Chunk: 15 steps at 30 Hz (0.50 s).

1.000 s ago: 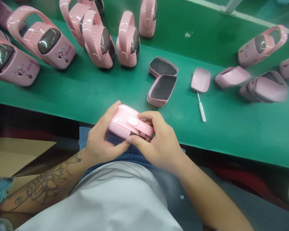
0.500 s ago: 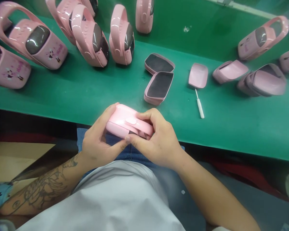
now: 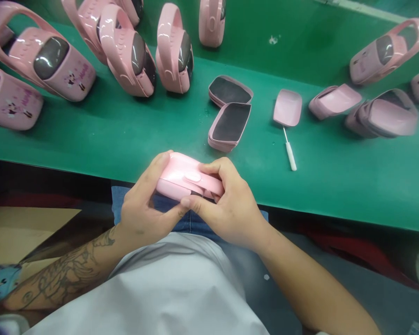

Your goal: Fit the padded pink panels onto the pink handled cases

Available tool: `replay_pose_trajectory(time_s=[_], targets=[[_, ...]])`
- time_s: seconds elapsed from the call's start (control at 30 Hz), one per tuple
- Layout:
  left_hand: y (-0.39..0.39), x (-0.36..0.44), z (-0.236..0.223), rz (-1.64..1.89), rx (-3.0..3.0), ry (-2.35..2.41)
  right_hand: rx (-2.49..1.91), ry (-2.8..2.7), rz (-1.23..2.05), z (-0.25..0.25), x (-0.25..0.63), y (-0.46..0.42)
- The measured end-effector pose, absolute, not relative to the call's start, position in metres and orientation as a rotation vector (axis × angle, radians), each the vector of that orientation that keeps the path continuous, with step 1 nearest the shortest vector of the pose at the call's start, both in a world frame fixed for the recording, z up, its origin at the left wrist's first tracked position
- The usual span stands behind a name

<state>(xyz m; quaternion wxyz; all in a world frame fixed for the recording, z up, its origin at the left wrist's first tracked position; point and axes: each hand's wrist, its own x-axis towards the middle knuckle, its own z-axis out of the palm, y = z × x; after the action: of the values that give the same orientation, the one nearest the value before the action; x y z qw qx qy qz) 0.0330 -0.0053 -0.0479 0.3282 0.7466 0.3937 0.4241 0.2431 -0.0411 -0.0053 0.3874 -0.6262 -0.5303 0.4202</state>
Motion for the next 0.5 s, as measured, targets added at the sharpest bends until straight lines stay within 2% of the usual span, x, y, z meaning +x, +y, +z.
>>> replay_pose_trajectory(time_s=[0.5], targets=[[0.003, 0.027, -0.047, 1.081, 2.098, 0.957, -1.591, -1.384, 0.921, -0.012, 0.244, -0.033]])
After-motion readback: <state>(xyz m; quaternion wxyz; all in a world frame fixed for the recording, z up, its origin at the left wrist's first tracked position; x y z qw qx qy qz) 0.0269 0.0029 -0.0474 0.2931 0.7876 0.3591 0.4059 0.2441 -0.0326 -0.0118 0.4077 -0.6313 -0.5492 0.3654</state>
